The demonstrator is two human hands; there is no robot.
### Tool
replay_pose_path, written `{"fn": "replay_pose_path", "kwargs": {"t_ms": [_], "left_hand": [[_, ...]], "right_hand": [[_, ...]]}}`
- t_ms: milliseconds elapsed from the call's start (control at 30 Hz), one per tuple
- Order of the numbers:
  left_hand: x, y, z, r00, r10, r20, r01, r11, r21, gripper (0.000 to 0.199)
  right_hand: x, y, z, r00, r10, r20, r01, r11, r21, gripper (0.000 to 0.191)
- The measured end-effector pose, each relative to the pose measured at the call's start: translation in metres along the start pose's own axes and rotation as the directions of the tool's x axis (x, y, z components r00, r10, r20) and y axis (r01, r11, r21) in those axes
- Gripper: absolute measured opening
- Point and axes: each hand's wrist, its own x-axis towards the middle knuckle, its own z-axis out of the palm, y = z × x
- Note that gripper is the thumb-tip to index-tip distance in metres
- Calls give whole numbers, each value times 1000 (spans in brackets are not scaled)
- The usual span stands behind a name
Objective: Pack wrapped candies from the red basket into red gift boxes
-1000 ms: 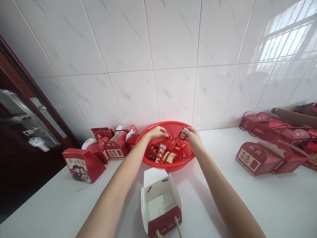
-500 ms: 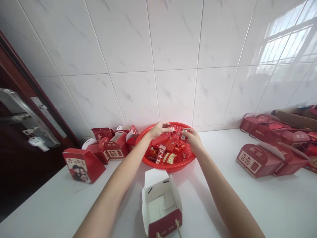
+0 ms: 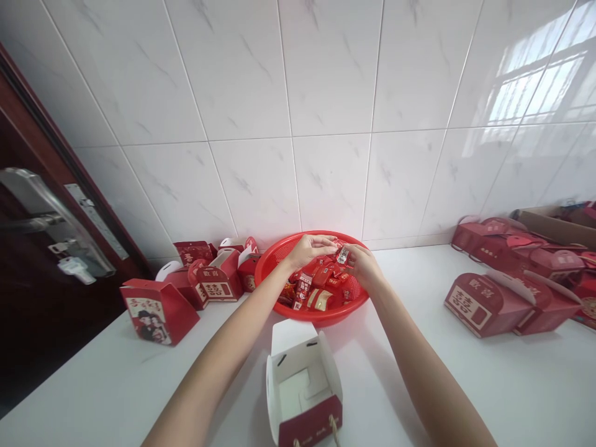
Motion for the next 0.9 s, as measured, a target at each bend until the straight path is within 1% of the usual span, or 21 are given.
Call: {"fn": "replay_pose_path", "kwargs": {"t_ms": [167,267,467,700,900], "left_hand": [[0,-6,-1,1000,15,6,-15,1000,22,42],[0,-7,-1,1000,23,-5,-23,999,38,45],[1,-11,-2,999,39,-36,-37,997,65,51],[0,-12,-1,998,54,-26,-51,994,94,47],[0,-12,-1,998,57,-9,-56,991,118,48]], "right_hand": [[-2,0,1,1000,3,7,-3,1000,0,8],[-3,-1,1,1000,4,2,-4,1000,-6,8],[-4,-2,1,1000,-1,-3,1,999,-33,16],[-3,-1,-1,1000,-26,6,26,998,-58,23],[-3,0,-2,999,-49,19,51,996,-77,29]]}}
